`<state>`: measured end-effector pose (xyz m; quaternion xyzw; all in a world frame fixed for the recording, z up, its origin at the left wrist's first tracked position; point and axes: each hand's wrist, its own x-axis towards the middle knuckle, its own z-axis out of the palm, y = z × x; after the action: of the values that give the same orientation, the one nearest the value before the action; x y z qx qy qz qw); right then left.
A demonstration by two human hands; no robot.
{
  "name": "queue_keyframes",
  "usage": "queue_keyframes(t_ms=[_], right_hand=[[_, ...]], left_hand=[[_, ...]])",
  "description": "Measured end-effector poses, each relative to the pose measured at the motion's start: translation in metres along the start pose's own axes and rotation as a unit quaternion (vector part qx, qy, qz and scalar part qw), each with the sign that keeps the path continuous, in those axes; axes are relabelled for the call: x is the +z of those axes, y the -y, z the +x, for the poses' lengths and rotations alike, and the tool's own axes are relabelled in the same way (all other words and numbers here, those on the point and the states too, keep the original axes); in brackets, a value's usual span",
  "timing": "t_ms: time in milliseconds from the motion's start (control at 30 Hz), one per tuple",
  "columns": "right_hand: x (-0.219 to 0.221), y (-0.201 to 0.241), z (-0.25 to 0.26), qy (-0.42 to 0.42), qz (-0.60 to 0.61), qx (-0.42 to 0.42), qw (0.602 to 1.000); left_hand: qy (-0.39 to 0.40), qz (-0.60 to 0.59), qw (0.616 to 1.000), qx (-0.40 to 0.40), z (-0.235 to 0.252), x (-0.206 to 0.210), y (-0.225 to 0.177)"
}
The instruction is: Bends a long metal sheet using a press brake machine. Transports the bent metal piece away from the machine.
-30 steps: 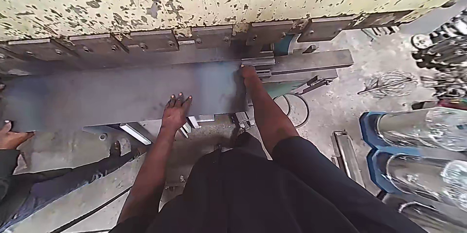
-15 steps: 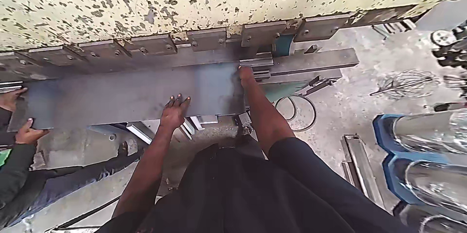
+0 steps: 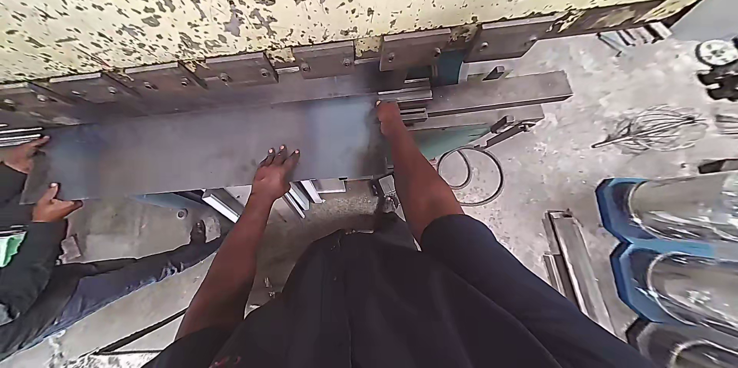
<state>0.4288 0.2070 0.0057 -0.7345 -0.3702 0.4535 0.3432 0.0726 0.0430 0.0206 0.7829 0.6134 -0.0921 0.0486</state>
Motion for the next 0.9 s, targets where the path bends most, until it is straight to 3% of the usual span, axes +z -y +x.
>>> queue_keyframes(t_ms=[900], right_hand=[[0.0008,-0.0008,0.0031,0.01,-0.014,0.013,1.0]], left_hand=[[0.007,0.006,1.0,0.002,-0.0041,-0.0033,0.0]])
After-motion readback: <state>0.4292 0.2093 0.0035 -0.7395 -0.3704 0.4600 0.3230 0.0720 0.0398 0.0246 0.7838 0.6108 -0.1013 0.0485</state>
